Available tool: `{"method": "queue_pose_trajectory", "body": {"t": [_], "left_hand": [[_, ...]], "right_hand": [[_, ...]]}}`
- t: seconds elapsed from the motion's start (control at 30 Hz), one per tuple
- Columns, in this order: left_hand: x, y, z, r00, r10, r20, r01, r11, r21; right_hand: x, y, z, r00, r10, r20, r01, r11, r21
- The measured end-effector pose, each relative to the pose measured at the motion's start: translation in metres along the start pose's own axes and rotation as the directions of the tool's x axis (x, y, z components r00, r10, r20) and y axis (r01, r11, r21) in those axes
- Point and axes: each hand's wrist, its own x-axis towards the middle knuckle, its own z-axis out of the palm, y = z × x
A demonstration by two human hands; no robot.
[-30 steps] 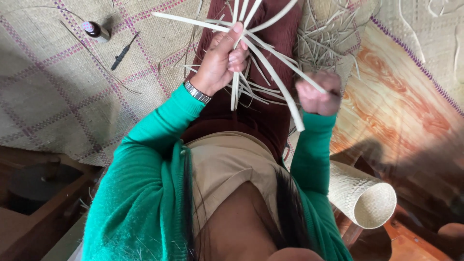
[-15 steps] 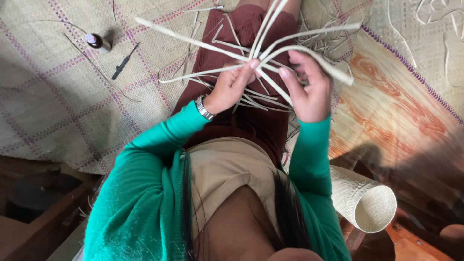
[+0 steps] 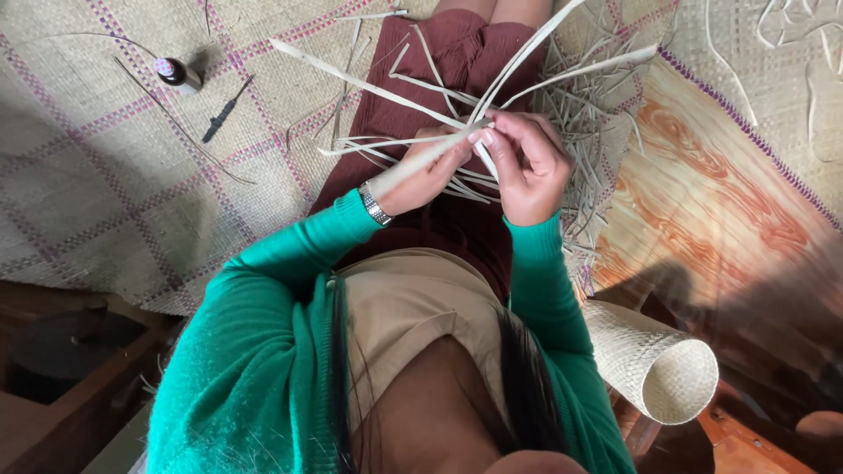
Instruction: Weaving a basket using thin strips of natural fiber while sitting on the floor.
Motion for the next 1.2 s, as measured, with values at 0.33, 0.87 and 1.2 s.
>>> {"method": "queue_pose_trajectory", "body": {"t": [0.33,0.87,1.2], "left_hand": [[-0.003,-0.001,-0.008,0.975,0.019,0.220,-0.040,0.995,0.091],[0.001,0.007,-0.010,0.986,-0.091,0.140,0.056,0.969,0.239],[-0.006,-0.020,-0.016,0.996,-0.071,0.055,0.052,0.958,0.281]], "right_hand": [[-0.003,0.024,-0.013,0.919,0.263,0.293,-0.360,0.863,0.355],[-0.012,0.005,0.006,0.992,-0.042,0.121,0.058,0.989,-0.136],[-0.018,0.006,0.029,0.816,-0.577,0.048,0.551,0.749,-0.368]]}}
